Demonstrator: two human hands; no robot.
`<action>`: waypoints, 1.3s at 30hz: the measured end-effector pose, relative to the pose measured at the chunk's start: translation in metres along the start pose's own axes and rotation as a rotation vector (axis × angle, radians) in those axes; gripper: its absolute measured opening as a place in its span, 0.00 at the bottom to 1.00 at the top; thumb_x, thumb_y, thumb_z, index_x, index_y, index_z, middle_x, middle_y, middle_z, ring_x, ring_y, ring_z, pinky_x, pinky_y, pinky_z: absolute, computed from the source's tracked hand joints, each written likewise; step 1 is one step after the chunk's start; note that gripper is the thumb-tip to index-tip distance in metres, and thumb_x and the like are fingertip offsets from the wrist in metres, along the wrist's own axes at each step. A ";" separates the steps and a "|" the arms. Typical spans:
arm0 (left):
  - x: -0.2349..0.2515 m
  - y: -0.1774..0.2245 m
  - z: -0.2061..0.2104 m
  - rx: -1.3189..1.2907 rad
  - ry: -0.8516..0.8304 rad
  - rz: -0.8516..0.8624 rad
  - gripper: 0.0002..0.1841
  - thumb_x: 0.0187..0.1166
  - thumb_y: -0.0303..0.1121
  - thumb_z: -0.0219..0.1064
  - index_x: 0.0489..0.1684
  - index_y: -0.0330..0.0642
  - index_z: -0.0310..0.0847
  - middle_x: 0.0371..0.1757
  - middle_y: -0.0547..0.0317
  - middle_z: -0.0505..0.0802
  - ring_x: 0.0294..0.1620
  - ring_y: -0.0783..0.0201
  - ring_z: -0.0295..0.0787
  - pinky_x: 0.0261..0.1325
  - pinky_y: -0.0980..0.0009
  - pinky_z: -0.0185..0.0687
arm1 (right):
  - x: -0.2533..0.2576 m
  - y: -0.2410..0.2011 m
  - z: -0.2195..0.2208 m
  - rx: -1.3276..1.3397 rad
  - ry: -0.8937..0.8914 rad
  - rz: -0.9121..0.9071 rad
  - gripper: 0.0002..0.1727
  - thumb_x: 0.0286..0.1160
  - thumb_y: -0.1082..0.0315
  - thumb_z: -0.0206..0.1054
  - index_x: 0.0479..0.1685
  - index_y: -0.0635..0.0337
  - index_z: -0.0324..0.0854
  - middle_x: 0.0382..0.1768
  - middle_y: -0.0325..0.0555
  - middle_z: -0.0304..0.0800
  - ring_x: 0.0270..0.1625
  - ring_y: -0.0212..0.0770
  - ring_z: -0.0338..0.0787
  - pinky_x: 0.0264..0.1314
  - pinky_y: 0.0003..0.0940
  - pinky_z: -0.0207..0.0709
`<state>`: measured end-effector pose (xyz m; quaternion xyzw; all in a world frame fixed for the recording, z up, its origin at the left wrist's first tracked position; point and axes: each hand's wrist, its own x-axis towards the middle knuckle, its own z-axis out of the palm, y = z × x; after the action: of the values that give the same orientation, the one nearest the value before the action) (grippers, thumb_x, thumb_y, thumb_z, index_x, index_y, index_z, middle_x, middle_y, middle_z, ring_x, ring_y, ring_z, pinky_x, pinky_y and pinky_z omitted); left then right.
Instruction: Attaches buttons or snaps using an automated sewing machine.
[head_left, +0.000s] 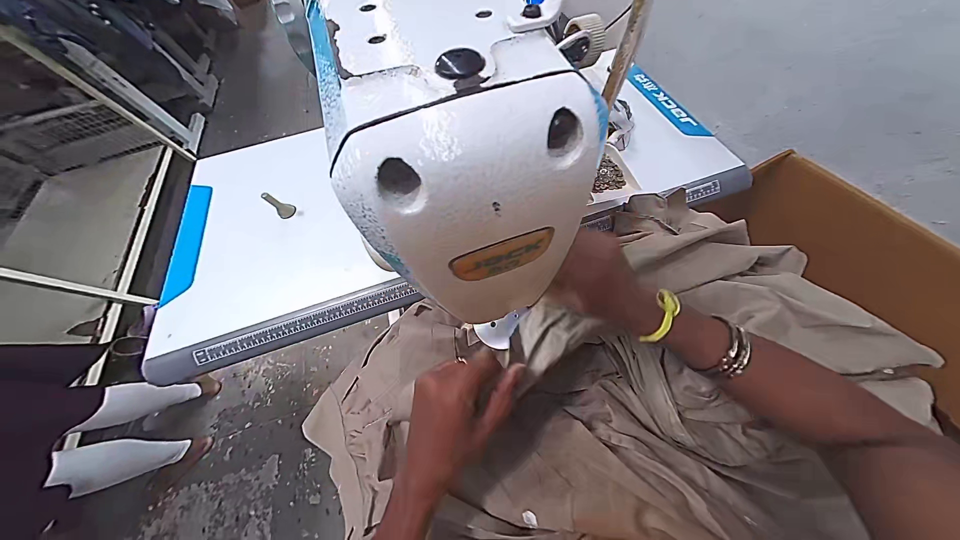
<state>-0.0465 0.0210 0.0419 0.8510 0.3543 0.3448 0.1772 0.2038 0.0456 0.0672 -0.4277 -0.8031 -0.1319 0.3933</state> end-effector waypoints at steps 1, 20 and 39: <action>-0.002 0.003 -0.001 -0.023 -0.021 0.022 0.22 0.85 0.52 0.60 0.23 0.46 0.83 0.14 0.65 0.80 0.14 0.72 0.75 0.19 0.73 0.70 | -0.001 -0.011 0.006 -0.016 -0.030 -0.150 0.11 0.81 0.68 0.63 0.31 0.58 0.86 0.26 0.48 0.87 0.32 0.45 0.90 0.32 0.36 0.81; -0.045 -0.101 -0.062 0.155 0.072 -0.415 0.29 0.81 0.57 0.59 0.33 0.37 0.90 0.21 0.57 0.87 0.19 0.73 0.78 0.27 0.68 0.73 | 0.012 -0.028 0.013 0.483 -0.491 0.772 0.18 0.70 0.56 0.79 0.45 0.60 0.81 0.31 0.41 0.85 0.37 0.36 0.85 0.40 0.40 0.76; -0.002 -0.071 -0.027 0.355 0.070 -0.148 0.22 0.84 0.46 0.59 0.44 0.34 0.91 0.43 0.36 0.93 0.48 0.34 0.91 0.51 0.37 0.81 | -0.035 0.058 -0.011 -0.046 -0.405 0.593 0.10 0.83 0.64 0.67 0.44 0.61 0.90 0.34 0.53 0.91 0.39 0.56 0.92 0.43 0.59 0.82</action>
<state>-0.1007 0.0701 0.0212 0.8281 0.4770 0.2923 0.0368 0.2667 0.0535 0.0416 -0.6684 -0.7025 0.0575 0.2374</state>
